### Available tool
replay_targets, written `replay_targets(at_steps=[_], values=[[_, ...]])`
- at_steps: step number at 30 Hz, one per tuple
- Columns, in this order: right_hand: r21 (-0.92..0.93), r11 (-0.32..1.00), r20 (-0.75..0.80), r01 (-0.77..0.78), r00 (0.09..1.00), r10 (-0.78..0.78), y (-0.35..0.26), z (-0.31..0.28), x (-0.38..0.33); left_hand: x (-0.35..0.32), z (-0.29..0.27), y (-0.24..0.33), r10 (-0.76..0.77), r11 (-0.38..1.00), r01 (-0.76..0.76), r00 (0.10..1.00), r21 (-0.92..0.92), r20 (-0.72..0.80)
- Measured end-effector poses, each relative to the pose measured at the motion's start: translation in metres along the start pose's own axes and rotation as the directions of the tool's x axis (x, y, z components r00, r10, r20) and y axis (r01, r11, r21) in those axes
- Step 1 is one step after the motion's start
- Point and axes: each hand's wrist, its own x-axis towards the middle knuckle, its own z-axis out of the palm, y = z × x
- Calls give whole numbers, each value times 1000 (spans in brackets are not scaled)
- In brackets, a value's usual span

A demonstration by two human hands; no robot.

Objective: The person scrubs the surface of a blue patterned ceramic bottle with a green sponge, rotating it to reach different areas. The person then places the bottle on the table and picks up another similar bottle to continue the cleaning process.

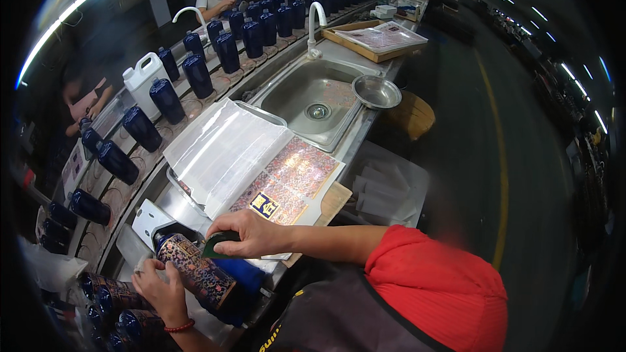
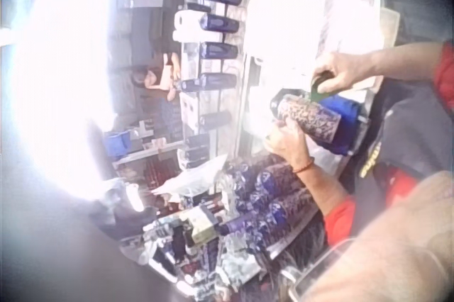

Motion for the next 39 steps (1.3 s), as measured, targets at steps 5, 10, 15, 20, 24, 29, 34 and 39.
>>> replay_targets(at_steps=[5, 10, 15, 20, 24, 29, 34, 39], values=[[-2, 998, -93, 63, 994, -63, -11, -12, -11, 6, -7, 4, 26, 998, -27, 1000, 58, 12], [18, 999, -123, 51, 991, -49, -16, -23, -22, 10, -13, 11, 41, 990, -43, 999, 133, 18], [12, 999, -123, 48, 991, -47, -18, -28, -27, 12, -16, 13, -2, 987, -7, 999, 160, 52], [44, 999, -44, 6, 999, -4, -18, -29, -25, 13, -23, 22, 56, 980, -60, 998, 191, 30], [8, 1000, -61, -14, 998, 15, -12, -24, -20, 10, -21, 21, 63, 993, -61, 998, 98, -22], [103, 979, 3, -177, 984, 178, -5, -13, -7, -2, -11, -2, 31, 990, -45, 994, -133, -102], [77, 941, -32, -331, 942, 334, -1, -2, 14, -12, -2, -4, -159, 862, 61, 975, -503, -154], [160, 944, -3, -289, 956, 293, 2, 15, 36, -16, 2, -6, -101, 765, -41, 978, -642, -184]])
